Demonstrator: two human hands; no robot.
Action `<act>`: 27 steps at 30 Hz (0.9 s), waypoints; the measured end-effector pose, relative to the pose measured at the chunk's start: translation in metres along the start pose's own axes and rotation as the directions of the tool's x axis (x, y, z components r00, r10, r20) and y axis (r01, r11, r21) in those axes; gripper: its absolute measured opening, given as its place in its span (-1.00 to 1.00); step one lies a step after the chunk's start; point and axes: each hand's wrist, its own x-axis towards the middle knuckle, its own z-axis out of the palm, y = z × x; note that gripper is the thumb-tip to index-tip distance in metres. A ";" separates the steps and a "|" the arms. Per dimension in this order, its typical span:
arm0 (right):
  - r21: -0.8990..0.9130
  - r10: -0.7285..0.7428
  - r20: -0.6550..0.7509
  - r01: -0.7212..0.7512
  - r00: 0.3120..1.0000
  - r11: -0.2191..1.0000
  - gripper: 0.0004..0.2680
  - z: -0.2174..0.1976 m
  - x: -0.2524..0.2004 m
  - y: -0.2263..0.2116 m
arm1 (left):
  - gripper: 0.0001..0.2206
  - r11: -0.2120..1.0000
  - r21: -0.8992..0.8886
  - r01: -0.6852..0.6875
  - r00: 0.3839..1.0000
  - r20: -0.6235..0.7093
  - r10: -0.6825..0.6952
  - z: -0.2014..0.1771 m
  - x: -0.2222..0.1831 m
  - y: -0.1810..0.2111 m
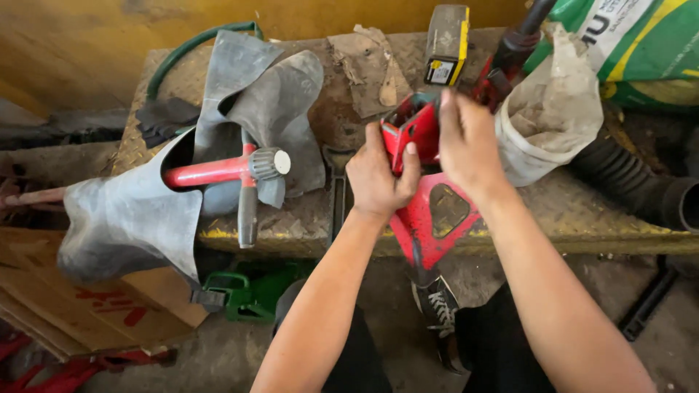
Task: Cleaning a floor jack and other mechanical components using a cloth.
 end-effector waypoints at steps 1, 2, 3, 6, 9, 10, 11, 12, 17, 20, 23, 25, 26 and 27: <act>-0.226 0.031 0.017 -0.027 0.999 0.974 -0.73 -0.001 -0.007 -0.008 | -0.56 1.000 0.004 0.028 1.000 0.001 -0.028 -0.001 0.004 -0.001; -0.441 0.070 0.029 -0.051 0.997 0.896 -0.80 -0.002 -0.016 -0.016 | -0.56 0.998 0.009 0.061 0.998 0.003 -0.061 -0.002 0.006 -0.001; -0.444 0.070 0.029 -0.050 0.997 0.895 -0.80 -0.004 -0.020 -0.019 | -0.56 0.998 0.006 0.061 0.998 0.002 -0.061 -0.001 0.008 -0.004; -0.572 0.047 0.147 0.046 0.988 0.819 -0.84 -0.013 -0.027 -0.024 | -0.59 0.990 0.018 0.138 0.990 -0.004 -0.138 -0.001 0.012 -0.012; -0.542 -0.374 0.137 0.385 0.917 0.747 -0.82 -0.033 -0.020 -0.017 | -0.60 0.988 0.013 0.156 0.987 -0.033 -0.155 -0.003 0.018 -0.013; -0.454 -0.212 -0.034 0.174 0.977 0.874 -0.83 -0.041 -0.018 -0.009 | -0.61 0.988 -0.006 0.157 0.986 -0.053 -0.157 -0.004 0.019 -0.013; -0.322 -0.020 -0.179 -0.040 0.984 0.946 -0.84 -0.048 -0.015 0.000 | -0.62 0.987 -0.025 0.158 0.985 -0.073 -0.159 -0.005 0.019 -0.014; -0.325 -0.020 -0.179 -0.040 0.984 0.945 -0.84 -0.053 -0.013 0.000 | -0.62 0.987 -0.028 0.158 0.984 -0.073 -0.160 -0.006 0.022 -0.015; -0.580 0.536 0.097 -0.390 0.839 0.715 -0.81 -0.048 -0.008 0.020 | -0.62 0.939 -0.198 0.281 0.955 -0.040 -0.294 -0.004 0.022 -0.029; -0.571 0.155 0.148 -0.044 0.977 0.820 -0.81 -0.035 -0.008 0.044 | -0.49 0.952 -0.200 0.231 0.969 -0.035 -0.243 -0.014 0.029 -0.015; -0.490 0.512 -0.050 -0.468 0.858 0.735 -0.81 -0.014 -0.003 -0.008 | -0.26 0.976 -0.132 0.172 0.985 0.003 -0.173 -0.030 0.034 0.000; -0.434 0.260 -0.015 -0.240 0.966 0.868 -0.82 -0.012 -0.004 0.023 | -0.23 0.978 -0.109 0.176 0.984 0.015 -0.176 -0.028 0.029 -0.001; -0.370 -0.022 0.000 0.020 1.000 0.929 -0.83 -0.012 -0.002 0.039 | -0.20 0.981 -0.090 0.172 0.985 0.024 -0.171 -0.027 0.029 -0.001; -0.370 -0.023 0.000 0.021 1.000 0.929 -0.83 -0.007 0.000 0.039 | -0.20 0.981 -0.090 0.171 0.985 0.023 -0.169 -0.024 0.028 0.001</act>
